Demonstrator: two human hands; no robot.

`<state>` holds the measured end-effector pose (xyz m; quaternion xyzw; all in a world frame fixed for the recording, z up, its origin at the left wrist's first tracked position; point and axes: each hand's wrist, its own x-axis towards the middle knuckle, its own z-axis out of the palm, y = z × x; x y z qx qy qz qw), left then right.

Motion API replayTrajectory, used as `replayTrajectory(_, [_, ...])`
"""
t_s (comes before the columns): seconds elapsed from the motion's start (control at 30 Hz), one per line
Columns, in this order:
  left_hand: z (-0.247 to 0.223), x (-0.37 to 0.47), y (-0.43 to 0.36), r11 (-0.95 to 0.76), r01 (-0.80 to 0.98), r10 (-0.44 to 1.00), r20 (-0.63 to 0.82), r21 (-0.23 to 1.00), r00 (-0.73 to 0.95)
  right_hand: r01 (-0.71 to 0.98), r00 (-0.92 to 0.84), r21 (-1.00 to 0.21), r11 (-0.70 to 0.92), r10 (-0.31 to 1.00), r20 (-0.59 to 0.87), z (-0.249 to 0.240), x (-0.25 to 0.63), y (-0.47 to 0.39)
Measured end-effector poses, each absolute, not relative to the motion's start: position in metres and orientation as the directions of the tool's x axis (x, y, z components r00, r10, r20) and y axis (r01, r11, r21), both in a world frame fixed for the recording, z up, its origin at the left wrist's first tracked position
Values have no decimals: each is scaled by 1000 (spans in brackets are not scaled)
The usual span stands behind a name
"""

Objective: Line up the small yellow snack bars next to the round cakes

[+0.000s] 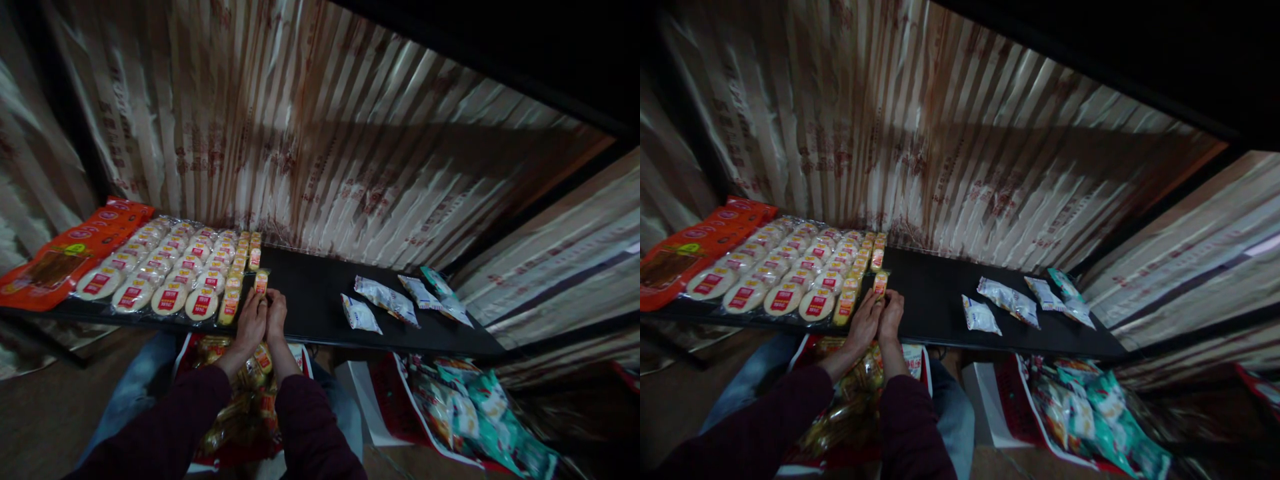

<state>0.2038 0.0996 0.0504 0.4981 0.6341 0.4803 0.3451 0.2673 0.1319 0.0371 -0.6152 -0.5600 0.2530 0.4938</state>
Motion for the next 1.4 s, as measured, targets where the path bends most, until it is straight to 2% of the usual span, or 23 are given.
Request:
replayTrajectory(0.23, [37, 204, 109, -51, 299, 954, 136, 953, -268, 422, 258, -906, 37, 953, 159, 38, 263, 150])
replayTrajectory(0.47, [35, 203, 116, -98, 285, 948, 177, 954, -265, 501, 235, -862, 79, 946, 224, 36, 258, 162])
replayTrajectory(0.97, [41, 199, 129, -98, 317, 953, 181, 943, -244, 452, 204, -882, 135, 947, 249, 29, 251, 178])
replayTrajectory(1.27, [33, 197, 135, -106, 240, 946, 172, 965, -275, 557, 144, -825, 99, 967, 212, 38, 249, 182])
replayTrajectory(1.4, [30, 197, 140, -106, 246, 938, 179, 963, -296, 641, 132, -762, 94, 964, 230, 40, 252, 182])
